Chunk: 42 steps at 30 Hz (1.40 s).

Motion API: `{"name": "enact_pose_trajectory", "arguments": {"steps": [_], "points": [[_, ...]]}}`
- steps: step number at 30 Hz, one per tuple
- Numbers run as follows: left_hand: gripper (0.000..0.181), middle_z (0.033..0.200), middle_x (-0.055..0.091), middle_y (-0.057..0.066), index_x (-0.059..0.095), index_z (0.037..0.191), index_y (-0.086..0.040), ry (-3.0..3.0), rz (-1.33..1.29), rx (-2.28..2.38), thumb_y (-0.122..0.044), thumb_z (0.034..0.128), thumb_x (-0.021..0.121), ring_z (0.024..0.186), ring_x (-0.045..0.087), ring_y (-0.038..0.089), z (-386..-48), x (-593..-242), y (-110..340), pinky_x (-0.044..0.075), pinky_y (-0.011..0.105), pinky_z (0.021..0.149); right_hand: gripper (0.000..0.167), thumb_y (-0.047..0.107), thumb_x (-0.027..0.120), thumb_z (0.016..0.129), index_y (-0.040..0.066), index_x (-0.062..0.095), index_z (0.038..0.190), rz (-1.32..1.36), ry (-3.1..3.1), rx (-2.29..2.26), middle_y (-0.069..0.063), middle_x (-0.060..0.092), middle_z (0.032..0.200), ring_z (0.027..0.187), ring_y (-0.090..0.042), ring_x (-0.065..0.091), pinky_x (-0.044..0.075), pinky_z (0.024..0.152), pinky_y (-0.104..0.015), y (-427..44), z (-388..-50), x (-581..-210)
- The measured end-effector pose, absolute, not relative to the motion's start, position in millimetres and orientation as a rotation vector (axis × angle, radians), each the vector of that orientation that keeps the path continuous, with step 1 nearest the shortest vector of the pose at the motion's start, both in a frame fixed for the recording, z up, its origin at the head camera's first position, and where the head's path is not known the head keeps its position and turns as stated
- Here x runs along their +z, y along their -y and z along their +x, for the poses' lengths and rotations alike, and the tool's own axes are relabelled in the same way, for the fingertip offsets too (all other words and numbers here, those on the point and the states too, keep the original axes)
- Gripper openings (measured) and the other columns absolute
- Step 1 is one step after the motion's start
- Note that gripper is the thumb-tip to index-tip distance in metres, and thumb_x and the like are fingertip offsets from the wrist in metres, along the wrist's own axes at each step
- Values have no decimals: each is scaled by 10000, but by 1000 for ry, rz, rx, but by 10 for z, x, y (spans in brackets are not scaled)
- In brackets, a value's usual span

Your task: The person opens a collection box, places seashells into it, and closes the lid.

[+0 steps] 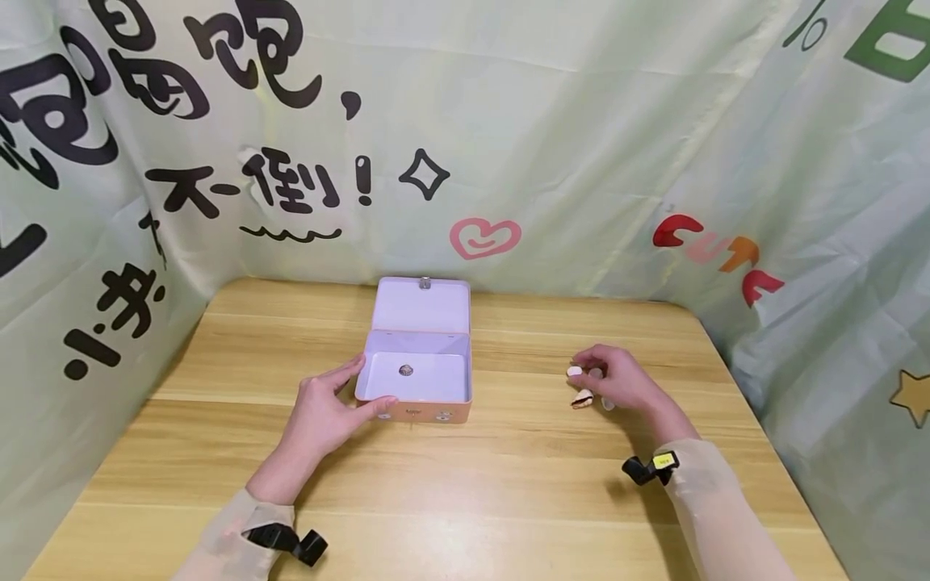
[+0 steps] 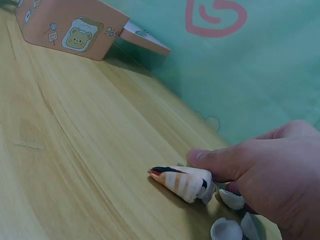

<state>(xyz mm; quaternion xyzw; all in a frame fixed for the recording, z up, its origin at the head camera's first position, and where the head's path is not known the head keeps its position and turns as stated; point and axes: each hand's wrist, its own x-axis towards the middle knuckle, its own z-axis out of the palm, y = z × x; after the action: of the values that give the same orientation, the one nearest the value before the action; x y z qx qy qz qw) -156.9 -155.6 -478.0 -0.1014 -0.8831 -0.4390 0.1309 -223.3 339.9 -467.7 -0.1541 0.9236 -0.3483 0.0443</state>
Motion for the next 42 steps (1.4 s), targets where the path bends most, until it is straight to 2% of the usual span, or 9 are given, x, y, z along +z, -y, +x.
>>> {"name": "enact_pose_trajectory", "arguments": {"steps": [9, 16, 21, 26, 35, 42], "points": [[973, 1421, 626, 137, 632, 1404, 49, 2569, -289, -1269, -584, 732, 939, 1321, 577, 360, -1580, -4769, 1551, 531, 533, 1030, 293, 145, 803, 969, -36, 730, 1189, -544, -2826, -1070, -77, 680, 1000, 850, -186, 627, 543, 737, -285, -3425, -2256, -4696], [938, 1423, 624, 137, 629, 1405, 53, 2568, -296, -1267, -520, 741, 962, 1321, 577, 362, -1592, -4757, 1539, 534, 530, 1028, 260, 117, 782, 985, -31, 719, 1188, -488, -2797, -1141, -98, 646, 1023, 845, -200, 662, 577, 696, -286, -3405, -2233, -4644], [933, 1419, 627, 156, 629, 1403, 59, 2562, -297, -1280, -501, 739, 970, 1313, 583, 369, -1594, -4762, 1541, 537, 538, 1020, 203, 122, 761, 1003, 10, 722, 1168, -487, -2826, -1151, -83, 645, 1043, 914, -229, 636, 556, 778, -318, -3384, -2221, -4580], [947, 1423, 622, 142, 631, 1410, 39, 2564, -275, -1301, -527, 728, 967, 1318, 580, 373, -1588, -4778, 1555, 516, 541, 1038, 242, 148, 732, 1029, 5, 713, 1223, -520, -2829, -1139, -71, 710, 1059, 979, -248, 667, 570, 874, -400, -3322, -2239, -4481], [942, 1436, 609, 150, 617, 1422, 41, 2576, -257, -1320, -499, 737, 972, 1339, 559, 377, -1591, -4777, 1567, 515, 541, 1042, 300, 142, 716, 1038, -17, 701, 1291, -549, -2827, -1114, -68, 721, 1061, 997, -252, 664, 573, 897, -445, -3175, -2262, -4299], [968, 1437, 612, 138, 624, 1418, 34, 2596, -261, -1290, -581, 739, 936, 1332, 564, 386, -1575, -4780, 1555, 511, 545, 1042, 287, 120, 724, 1029, -13, 710, 1283, -606, -2824, -1137, -51, 726, 1043, 987, -230, 661, 574, 892, -424, -3071, -2250, -4191]]}}
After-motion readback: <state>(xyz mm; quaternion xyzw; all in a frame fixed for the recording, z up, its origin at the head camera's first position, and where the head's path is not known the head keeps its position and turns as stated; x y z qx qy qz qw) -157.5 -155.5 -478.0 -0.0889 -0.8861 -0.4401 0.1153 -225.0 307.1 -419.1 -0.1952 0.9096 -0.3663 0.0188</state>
